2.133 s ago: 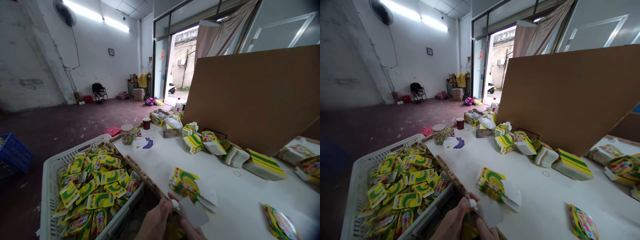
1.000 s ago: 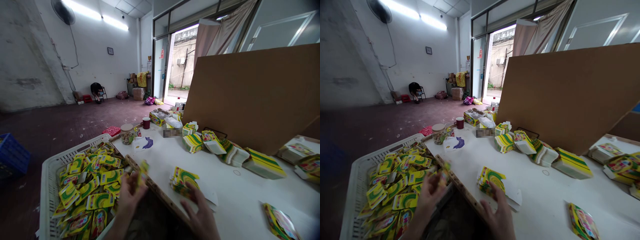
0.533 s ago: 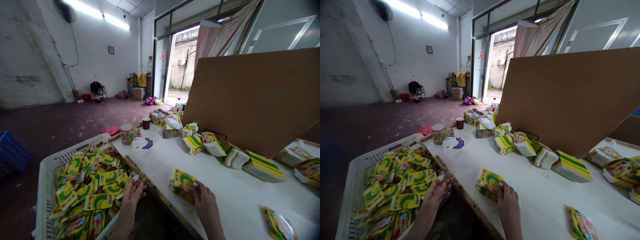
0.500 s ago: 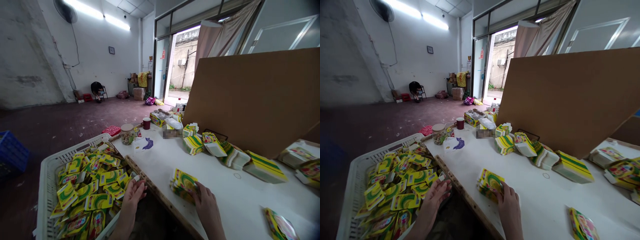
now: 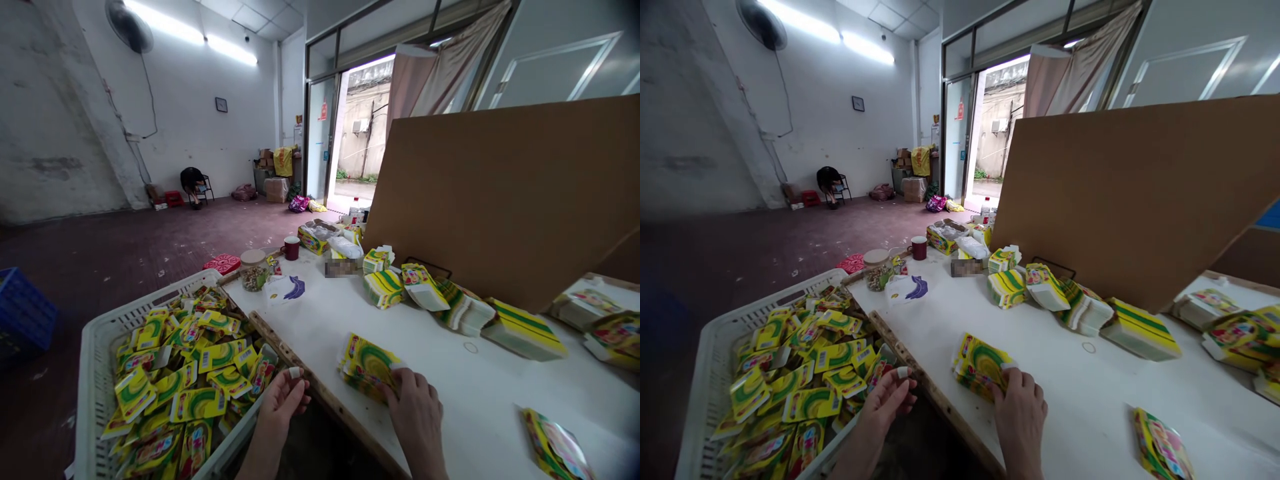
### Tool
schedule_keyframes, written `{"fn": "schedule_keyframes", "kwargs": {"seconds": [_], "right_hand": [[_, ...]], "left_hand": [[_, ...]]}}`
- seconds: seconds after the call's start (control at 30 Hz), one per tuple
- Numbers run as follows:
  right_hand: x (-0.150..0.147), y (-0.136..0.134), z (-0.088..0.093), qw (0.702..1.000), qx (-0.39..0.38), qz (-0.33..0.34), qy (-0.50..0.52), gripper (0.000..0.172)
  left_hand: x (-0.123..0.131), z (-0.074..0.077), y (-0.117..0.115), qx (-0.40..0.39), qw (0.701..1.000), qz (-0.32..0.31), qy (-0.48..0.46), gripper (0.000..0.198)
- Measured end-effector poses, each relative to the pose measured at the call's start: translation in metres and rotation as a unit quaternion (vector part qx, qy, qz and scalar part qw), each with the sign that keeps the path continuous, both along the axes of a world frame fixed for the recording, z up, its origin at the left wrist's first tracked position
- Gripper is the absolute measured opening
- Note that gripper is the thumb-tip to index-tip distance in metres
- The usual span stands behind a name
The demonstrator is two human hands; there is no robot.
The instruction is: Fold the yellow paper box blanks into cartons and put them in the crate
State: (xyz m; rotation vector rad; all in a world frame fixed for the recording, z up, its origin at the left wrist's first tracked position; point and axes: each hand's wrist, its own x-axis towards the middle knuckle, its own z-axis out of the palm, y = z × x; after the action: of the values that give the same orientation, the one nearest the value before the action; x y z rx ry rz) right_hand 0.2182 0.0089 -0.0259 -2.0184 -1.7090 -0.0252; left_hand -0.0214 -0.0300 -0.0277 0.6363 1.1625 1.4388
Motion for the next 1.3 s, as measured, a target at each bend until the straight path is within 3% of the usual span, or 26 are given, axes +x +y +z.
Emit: {"fn": "schedule_keyframes", "kwargs": {"seconds": [0.17, 0.27, 0.37, 0.47, 0.57, 0.63, 0.73, 0.77, 0.83, 0.93, 0.97, 1.0, 1.13, 1.23, 1.3], "right_hand": [[-0.009, -0.014, 0.017, 0.976, -0.010, 0.036, 0.213, 0.019], [-0.030, -0.033, 0.024, 0.939, -0.062, 0.174, 0.290, 0.022], [-0.050, -0.049, 0.020, 0.884, -0.125, 0.280, 0.353, 0.027], [-0.061, -0.056, 0.010, 0.801, -0.110, 0.297, 0.508, 0.032], [-0.065, -0.055, 0.001, 0.719, -0.097, 0.321, 0.609, 0.038], [-0.069, -0.054, -0.003, 0.722, -0.113, 0.332, 0.596, 0.038], [-0.075, -0.058, -0.006, 0.788, -0.095, 0.275, 0.542, 0.037], [-0.077, -0.059, -0.006, 0.796, -0.088, 0.254, 0.543, 0.038], [-0.078, -0.062, -0.002, 0.758, -0.107, 0.266, 0.586, 0.039], [-0.081, -0.063, 0.008, 0.634, -0.155, 0.347, 0.673, 0.042], [-0.083, -0.063, 0.011, 0.609, -0.158, 0.365, 0.686, 0.043], [-0.086, -0.063, 0.013, 0.601, -0.156, 0.372, 0.690, 0.043], [-0.101, -0.069, 0.014, 0.611, -0.150, 0.370, 0.684, 0.047], [-0.105, -0.070, 0.016, 0.598, -0.162, 0.372, 0.692, 0.051], [-0.103, -0.068, 0.018, 0.611, -0.145, 0.373, 0.683, 0.047]], "left_hand": [[0.019, -0.002, -0.012, 0.028, 0.993, -0.111, -0.010, 0.055], [0.032, 0.006, -0.017, 0.071, 0.981, -0.146, -0.105, 0.063], [0.038, 0.015, -0.016, 0.044, 0.976, -0.097, -0.192, 0.059], [0.038, 0.017, -0.015, 0.052, 0.983, 0.001, -0.175, 0.052], [0.039, 0.015, -0.018, 0.098, 0.983, 0.012, -0.152, 0.051], [0.042, 0.017, -0.022, 0.104, 0.982, -0.001, -0.156, 0.051], [0.045, 0.025, -0.026, 0.093, 0.980, -0.005, -0.175, 0.045], [0.045, 0.027, -0.027, 0.092, 0.980, -0.001, -0.179, 0.043], [0.045, 0.031, -0.028, 0.088, 0.982, 0.006, -0.170, 0.044], [0.044, 0.032, -0.030, 0.080, 0.988, -0.006, -0.130, 0.051], [0.044, 0.032, -0.031, 0.076, 0.990, -0.011, -0.116, 0.052], [0.043, 0.032, -0.031, 0.070, 0.992, -0.012, -0.106, 0.053], [0.043, 0.030, -0.032, 0.035, 0.994, 0.009, -0.100, 0.053], [0.043, 0.025, -0.033, 0.060, 0.995, 0.025, -0.076, 0.051], [0.042, 0.021, -0.033, 0.066, 0.996, 0.019, -0.058, 0.051]]}}
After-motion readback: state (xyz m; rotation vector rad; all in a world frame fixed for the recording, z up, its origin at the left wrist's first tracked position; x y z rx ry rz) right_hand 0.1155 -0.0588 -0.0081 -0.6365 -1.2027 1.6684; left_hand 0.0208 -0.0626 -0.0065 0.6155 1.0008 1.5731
